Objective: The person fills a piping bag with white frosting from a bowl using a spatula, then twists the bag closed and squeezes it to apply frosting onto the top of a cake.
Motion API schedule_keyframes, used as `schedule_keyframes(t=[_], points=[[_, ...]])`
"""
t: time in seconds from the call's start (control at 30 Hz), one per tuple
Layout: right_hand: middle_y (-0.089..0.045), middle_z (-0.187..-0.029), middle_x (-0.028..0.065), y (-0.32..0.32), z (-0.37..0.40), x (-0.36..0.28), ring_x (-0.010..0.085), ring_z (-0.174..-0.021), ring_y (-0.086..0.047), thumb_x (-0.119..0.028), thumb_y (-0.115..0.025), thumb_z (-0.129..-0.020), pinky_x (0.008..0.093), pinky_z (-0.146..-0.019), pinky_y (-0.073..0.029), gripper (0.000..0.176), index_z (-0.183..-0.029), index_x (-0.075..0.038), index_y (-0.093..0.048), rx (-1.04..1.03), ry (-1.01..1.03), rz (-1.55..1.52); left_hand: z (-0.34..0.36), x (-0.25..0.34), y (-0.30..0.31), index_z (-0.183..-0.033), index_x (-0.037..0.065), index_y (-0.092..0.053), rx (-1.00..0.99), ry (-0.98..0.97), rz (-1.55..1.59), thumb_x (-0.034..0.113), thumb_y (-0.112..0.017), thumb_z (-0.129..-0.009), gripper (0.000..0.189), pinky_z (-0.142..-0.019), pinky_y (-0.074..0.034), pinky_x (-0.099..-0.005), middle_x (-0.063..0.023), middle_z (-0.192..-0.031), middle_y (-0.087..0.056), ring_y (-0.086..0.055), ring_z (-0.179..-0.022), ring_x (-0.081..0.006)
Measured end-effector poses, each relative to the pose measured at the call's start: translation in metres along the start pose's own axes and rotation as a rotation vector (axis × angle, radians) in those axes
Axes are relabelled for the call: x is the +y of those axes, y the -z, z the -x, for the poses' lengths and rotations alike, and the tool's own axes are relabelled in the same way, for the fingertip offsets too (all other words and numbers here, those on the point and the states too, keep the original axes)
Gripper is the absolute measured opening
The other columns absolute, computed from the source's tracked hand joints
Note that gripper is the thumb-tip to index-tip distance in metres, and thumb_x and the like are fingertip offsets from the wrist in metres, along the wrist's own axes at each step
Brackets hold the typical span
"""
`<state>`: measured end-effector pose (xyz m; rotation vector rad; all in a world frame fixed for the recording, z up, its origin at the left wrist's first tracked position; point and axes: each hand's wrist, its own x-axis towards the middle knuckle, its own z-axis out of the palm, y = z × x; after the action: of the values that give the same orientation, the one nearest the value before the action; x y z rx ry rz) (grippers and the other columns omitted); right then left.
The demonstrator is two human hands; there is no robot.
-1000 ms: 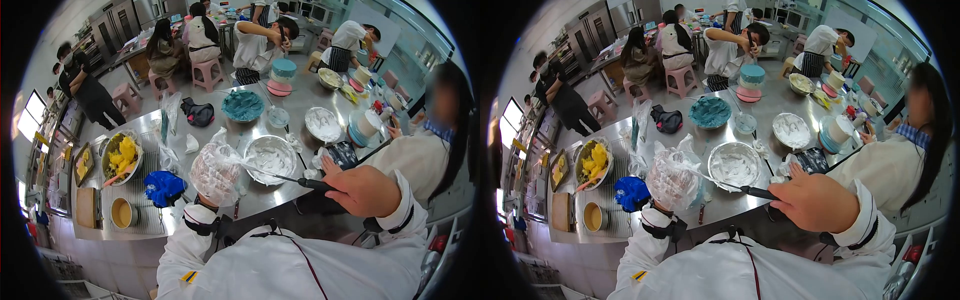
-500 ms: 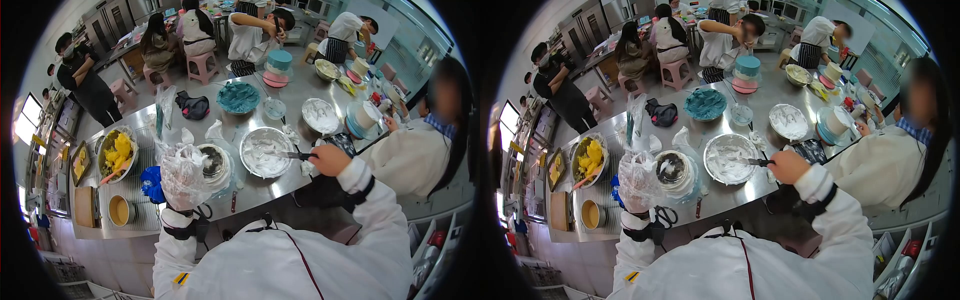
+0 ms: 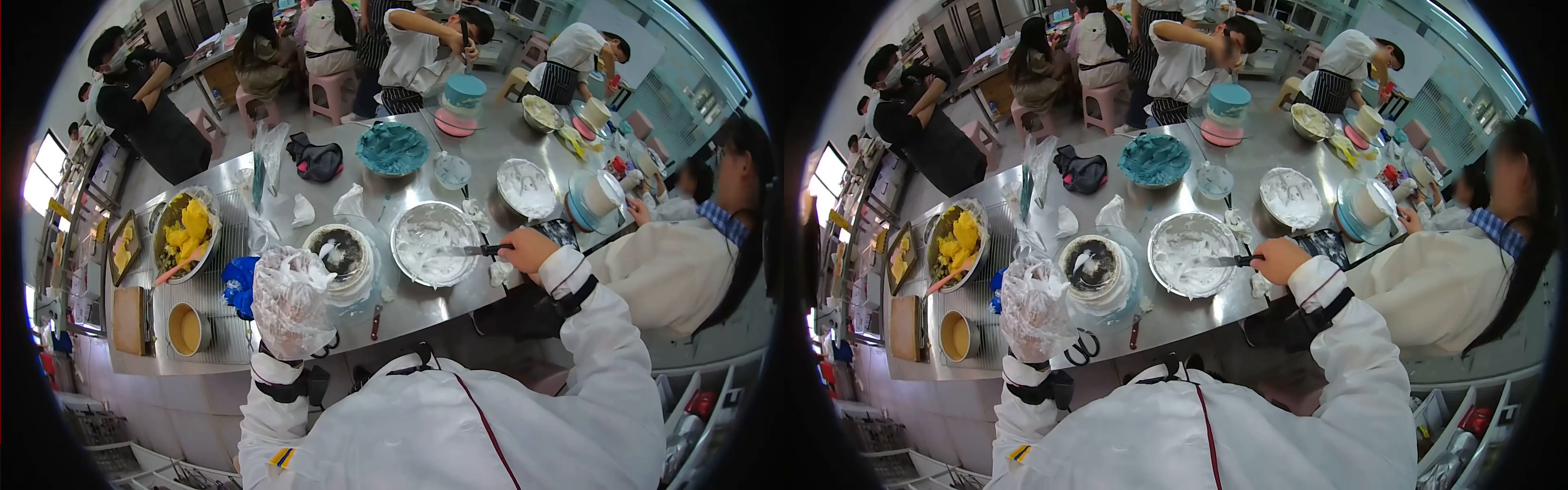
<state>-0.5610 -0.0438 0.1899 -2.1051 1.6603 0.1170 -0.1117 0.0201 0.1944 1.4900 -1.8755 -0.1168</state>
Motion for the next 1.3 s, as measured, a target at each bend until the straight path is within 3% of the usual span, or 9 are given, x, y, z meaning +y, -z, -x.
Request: schedule_keyframes(t=[0.17, 0.27, 0.4, 0.7, 1.07, 1.13, 1.2, 1.27, 1.3], points=[[-0.068, -0.084, 0.0148, -0.037, -0.008, -0.004, 0.0360, -0.091, -0.063, -0.033, -0.060, -0.086, 0.0452, -0.081, -0.047, 0.029, -0.099, -0.008, -0.070, 0.069, -0.065, 0.102, -0.013, 0.010, 0.006, -0.111, 0.007, -0.060, -0.022, -0.264, -0.354, 0.020, -0.067, -0.082, 0.032, -0.094, -0.044, -0.0371, -0.0097, -0.111, -0.059, -0.055, -0.105, -0.0276], [-0.069, -0.078, 0.0083, -0.014, 0.001, -0.025, 0.0291, -0.090, -0.065, -0.036, -0.060, -0.086, 0.0409, -0.084, -0.046, 0.028, -0.096, -0.012, -0.071, -0.133, -0.106, 0.022, -0.003, 0.000, 0.002, -0.107, 0.008, -0.061, 0.055, -0.106, 0.081, 0.022, -0.066, -0.082, 0.029, -0.092, -0.044, -0.0391, -0.0089, -0.107, -0.061, -0.056, -0.102, -0.0281], [-0.066, -0.067, 0.0034, -0.025, -0.006, -0.001, 0.0174, -0.063, -0.063, -0.036, -0.061, -0.087, 0.0326, -0.066, -0.049, 0.028, -0.091, -0.010, -0.071, -0.174, -0.315, -0.181, -0.003, -0.003, 0.006, -0.108, 0.008, -0.061, 0.034, -0.133, -0.012, 0.022, -0.066, -0.082, 0.030, -0.092, -0.044, -0.0393, -0.0089, -0.107, -0.061, -0.056, -0.103, -0.0279], [-0.048, -0.061, -0.0023, -0.110, 0.014, 0.009, 0.0061, -0.044, -0.035, -0.020, -0.057, -0.095, 0.0229, -0.044, -0.031, 0.015, -0.095, -0.006, -0.060, -0.311, -0.648, -1.586, -0.007, 0.000, 0.010, -0.110, 0.009, -0.061, -0.017, -0.198, -0.215, 0.021, -0.066, -0.082, 0.031, -0.094, -0.043, -0.0397, -0.0088, -0.108, -0.061, -0.056, -0.104, -0.0274], [-0.046, -0.062, -0.0009, -0.122, 0.055, 0.028, 0.0068, -0.044, -0.035, -0.020, -0.052, -0.098, 0.0222, -0.046, -0.031, 0.018, -0.106, -0.004, -0.056, -0.260, -0.494, -1.959, -0.029, 0.020, 0.000, -0.115, 0.008, -0.059, -0.188, -0.272, -0.462, 0.020, -0.067, -0.081, 0.037, -0.100, -0.041, -0.0398, -0.0091, -0.113, -0.061, -0.055, -0.110, -0.0253], [-0.045, -0.061, -0.0005, -0.099, 0.069, 0.030, 0.0069, -0.044, -0.035, -0.020, -0.051, -0.099, 0.0229, -0.045, -0.030, 0.020, -0.108, -0.003, -0.056, -0.159, -0.365, -1.894, -0.027, 0.020, -0.008, -0.116, 0.003, -0.055, -0.176, 0.006, 0.357, 0.018, -0.070, -0.081, 0.041, -0.093, -0.047, -0.0376, -0.0108, -0.117, -0.059, -0.055, -0.112, -0.0234], [-0.044, -0.060, 0.0000, -0.063, 0.086, 0.024, 0.0071, -0.043, -0.035, -0.020, -0.051, -0.099, 0.0235, -0.043, -0.030, 0.020, -0.108, -0.003, -0.056, -0.115, -0.257, -1.813, -0.025, 0.014, -0.019, -0.128, 0.008, -0.052, -0.213, 0.088, 0.444, 0.025, -0.059, -0.090, 0.041, -0.104, -0.039, -0.0394, -0.0090, -0.126, -0.056, -0.051, -0.119, -0.0233], [-0.044, -0.057, 0.0012, -0.021, 0.106, 0.008, 0.0094, -0.040, -0.035, -0.019, -0.052, -0.098, 0.0245, -0.041, -0.032, 0.021, -0.107, 0.000, -0.056, -0.085, -0.211, -1.778, -0.007, -0.024, -0.062, -0.137, 0.010, -0.045, -0.347, 0.403, 1.549, 0.028, -0.054, -0.095, 0.047, -0.111, -0.032, -0.0389, -0.0099, -0.139, -0.047, -0.043, -0.129, -0.0229], [-0.045, -0.055, 0.0017, -0.003, 0.115, -0.002, 0.0095, -0.040, -0.037, -0.019, -0.053, -0.097, 0.0249, -0.040, -0.033, 0.021, -0.105, 0.000, -0.058, -0.044, -0.161, -1.723, -0.009, -0.034, -0.069, -0.143, 0.015, -0.041, -0.453, 0.087, 0.712, 0.031, -0.051, -0.096, 0.050, -0.116, -0.024, -0.0390, -0.0092, -0.146, -0.038, -0.036, -0.135, -0.0240]])
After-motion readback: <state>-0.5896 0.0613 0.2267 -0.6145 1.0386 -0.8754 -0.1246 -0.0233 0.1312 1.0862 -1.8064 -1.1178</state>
